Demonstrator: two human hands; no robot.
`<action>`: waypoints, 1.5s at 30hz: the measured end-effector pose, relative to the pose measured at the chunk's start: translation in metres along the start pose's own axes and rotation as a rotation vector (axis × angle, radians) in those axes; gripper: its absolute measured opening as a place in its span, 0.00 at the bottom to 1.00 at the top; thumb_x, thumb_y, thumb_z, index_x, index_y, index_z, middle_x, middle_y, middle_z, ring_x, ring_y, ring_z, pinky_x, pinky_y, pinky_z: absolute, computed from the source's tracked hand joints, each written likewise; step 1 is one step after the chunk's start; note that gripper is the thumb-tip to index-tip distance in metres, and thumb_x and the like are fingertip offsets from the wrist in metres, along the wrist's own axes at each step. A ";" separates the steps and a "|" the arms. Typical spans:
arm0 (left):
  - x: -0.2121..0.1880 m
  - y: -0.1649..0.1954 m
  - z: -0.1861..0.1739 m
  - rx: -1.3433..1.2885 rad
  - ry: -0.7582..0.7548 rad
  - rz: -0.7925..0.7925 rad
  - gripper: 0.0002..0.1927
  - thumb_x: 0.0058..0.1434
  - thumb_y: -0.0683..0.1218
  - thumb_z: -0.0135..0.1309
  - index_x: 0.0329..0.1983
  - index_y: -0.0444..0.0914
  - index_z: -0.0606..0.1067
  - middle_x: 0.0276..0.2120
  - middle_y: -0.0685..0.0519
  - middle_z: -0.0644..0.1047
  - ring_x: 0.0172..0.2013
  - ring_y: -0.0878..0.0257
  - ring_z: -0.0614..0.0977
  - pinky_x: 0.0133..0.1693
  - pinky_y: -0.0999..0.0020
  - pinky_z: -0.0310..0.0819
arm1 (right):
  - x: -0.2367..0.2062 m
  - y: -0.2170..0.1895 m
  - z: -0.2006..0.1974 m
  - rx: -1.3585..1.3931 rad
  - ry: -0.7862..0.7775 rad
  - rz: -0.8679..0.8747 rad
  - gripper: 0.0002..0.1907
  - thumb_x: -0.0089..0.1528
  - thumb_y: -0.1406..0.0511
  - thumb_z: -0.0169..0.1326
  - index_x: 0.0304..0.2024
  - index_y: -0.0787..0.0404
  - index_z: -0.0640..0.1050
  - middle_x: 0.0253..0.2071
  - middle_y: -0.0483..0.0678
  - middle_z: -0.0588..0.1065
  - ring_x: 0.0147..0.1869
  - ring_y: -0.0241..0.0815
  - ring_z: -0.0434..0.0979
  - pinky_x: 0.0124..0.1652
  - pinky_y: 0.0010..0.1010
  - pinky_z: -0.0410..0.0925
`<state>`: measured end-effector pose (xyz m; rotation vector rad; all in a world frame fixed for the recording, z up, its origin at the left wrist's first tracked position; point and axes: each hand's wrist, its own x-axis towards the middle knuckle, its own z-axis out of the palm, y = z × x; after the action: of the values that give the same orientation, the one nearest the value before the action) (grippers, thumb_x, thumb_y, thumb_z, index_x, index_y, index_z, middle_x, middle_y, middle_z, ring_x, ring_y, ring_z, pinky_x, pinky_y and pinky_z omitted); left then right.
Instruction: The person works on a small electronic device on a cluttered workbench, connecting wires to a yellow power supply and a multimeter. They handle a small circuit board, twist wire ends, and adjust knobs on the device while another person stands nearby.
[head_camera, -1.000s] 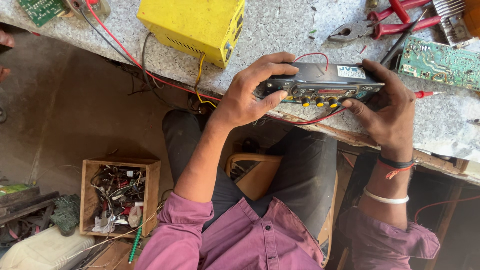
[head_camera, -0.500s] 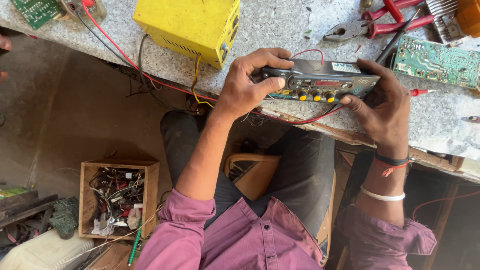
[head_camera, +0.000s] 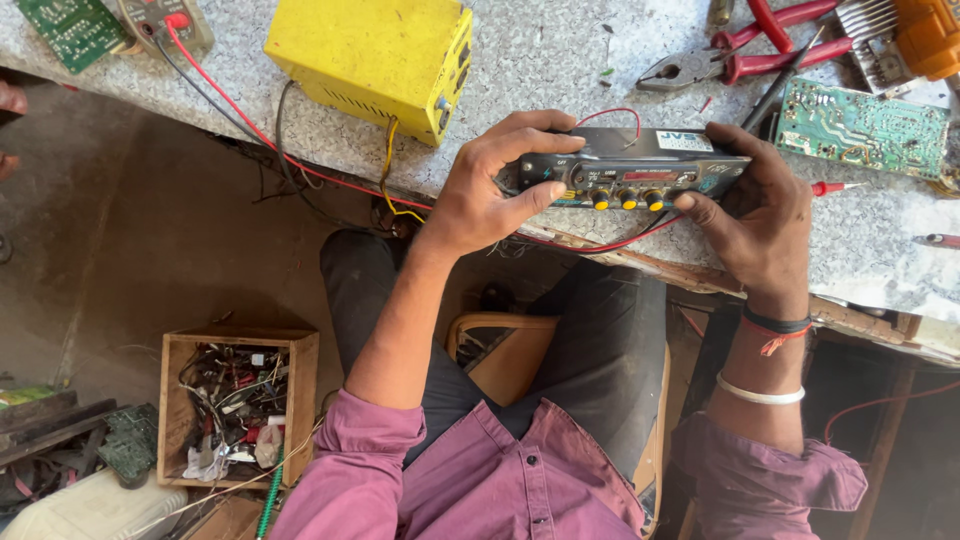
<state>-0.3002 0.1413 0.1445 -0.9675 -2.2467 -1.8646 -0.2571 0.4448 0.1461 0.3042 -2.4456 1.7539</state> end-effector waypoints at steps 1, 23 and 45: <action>0.000 0.001 0.000 -0.003 -0.004 -0.004 0.20 0.63 0.44 0.64 0.59 0.42 0.78 0.62 0.51 0.76 0.65 0.55 0.78 0.66 0.60 0.74 | -0.001 0.000 0.000 0.002 0.001 -0.005 0.37 0.64 0.62 0.69 0.70 0.72 0.70 0.53 0.50 0.77 0.54 0.31 0.76 0.55 0.23 0.72; 0.000 0.010 0.009 0.004 -0.028 -0.001 0.20 0.62 0.44 0.61 0.59 0.40 0.77 0.62 0.50 0.75 0.64 0.56 0.77 0.65 0.61 0.72 | -0.005 0.003 -0.008 0.047 -0.002 -0.001 0.36 0.63 0.65 0.68 0.69 0.72 0.69 0.56 0.51 0.76 0.58 0.33 0.76 0.57 0.25 0.72; -0.003 0.003 0.015 0.000 0.034 -0.003 0.18 0.64 0.43 0.57 0.58 0.40 0.78 0.61 0.49 0.77 0.63 0.55 0.80 0.65 0.61 0.75 | -0.006 0.005 -0.008 0.046 -0.003 0.007 0.37 0.64 0.63 0.68 0.69 0.73 0.69 0.55 0.49 0.77 0.57 0.31 0.76 0.55 0.24 0.72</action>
<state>-0.2909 0.1537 0.1421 -0.9260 -2.2307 -1.8674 -0.2528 0.4545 0.1433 0.3034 -2.4139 1.8160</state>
